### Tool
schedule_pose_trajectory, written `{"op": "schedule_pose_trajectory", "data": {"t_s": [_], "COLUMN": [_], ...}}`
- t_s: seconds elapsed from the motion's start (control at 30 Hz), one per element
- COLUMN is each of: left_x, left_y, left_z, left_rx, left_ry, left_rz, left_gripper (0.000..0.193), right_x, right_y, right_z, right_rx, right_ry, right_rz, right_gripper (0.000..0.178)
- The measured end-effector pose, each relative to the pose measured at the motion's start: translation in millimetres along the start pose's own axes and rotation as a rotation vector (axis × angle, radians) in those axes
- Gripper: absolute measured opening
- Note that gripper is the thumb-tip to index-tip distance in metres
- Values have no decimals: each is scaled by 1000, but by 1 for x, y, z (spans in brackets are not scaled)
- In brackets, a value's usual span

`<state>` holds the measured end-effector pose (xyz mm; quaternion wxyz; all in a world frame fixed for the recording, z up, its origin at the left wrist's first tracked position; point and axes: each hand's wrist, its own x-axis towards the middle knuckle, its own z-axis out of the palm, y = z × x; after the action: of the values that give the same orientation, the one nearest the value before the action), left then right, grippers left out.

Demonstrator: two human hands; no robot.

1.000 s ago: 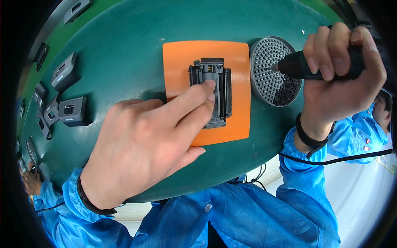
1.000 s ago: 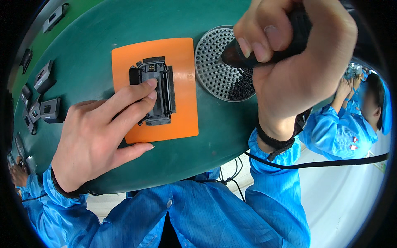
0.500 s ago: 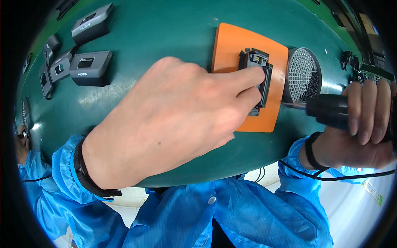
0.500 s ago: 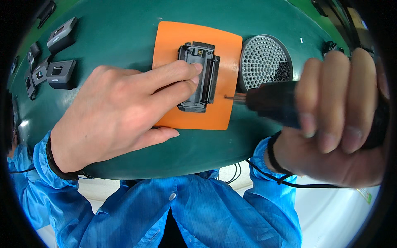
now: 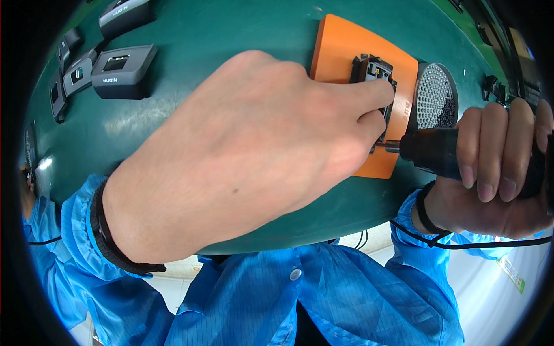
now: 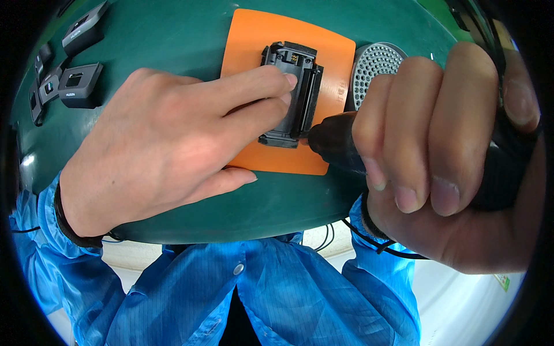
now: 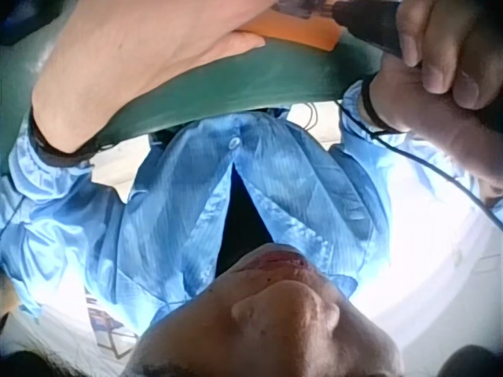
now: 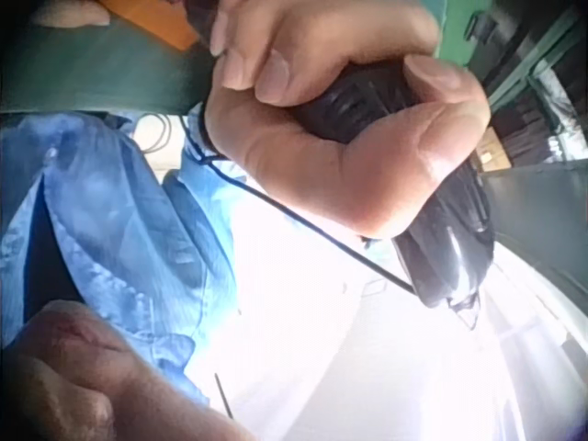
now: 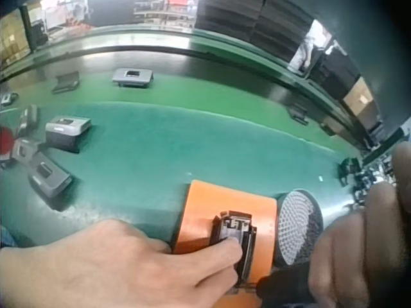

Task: Using an electric screwdriver to fasten components into plastic electronic housings on an assembly line.

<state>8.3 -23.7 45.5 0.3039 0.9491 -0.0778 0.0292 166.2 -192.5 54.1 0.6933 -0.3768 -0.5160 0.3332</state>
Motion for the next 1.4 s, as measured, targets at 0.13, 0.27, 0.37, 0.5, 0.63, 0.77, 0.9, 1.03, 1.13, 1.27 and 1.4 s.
{"op": "schedule_pose_trajectory", "data": {"t_s": [0.13, 0.27, 0.37, 0.5, 0.63, 0.77, 0.9, 1.03, 1.13, 1.27, 1.4], "left_x": [0, -3, -6, -3, 0, -7, -6, -8, -5, -3, 1], "left_y": [-4, -7, -8, -3, -6, -11, -9, -9, -8, -4, -3], "left_z": [5, 5, 11, 3, 13, 19, 8, 6, 4, 0, 3], "left_rx": [-35, -92, -9, -200, 137, 110, 124, 104, 123, 157, 178], "left_ry": [41, 80, 162, 64, -78, 120, -138, -126, -148, -211, -212], "left_rz": [25, 24, 91, -51, 45, 117, 19, 41, 38, 0, -2], "left_gripper": [59, 58, 58, 59, 58, 57, 59, 67, 68, 72, 74], "right_x": [1, 0, -1, -1, -3, -10, -20, -20, -16, -19, -22], "right_y": [1, 3, 0, -1, -4, -19, -63, -55, -35, -31, -28], "right_z": [2, 6, 7, 11, 9, -1, -57, -71, -62, -68, -70], "right_rx": [-2, 19, 30, 50, 42, 83, 53, -199, -223, -179, -192], "right_ry": [-1, -28, -32, -35, 0, 163, 266, 433, 492, 442, 407], "right_rz": [-1, -3, -12, -5, 4, 35, -224, -140, -128, -43, -25], "right_gripper": [36, 36, 36, 37, 37, 37, 31, 33, 33, 22, 21]}}
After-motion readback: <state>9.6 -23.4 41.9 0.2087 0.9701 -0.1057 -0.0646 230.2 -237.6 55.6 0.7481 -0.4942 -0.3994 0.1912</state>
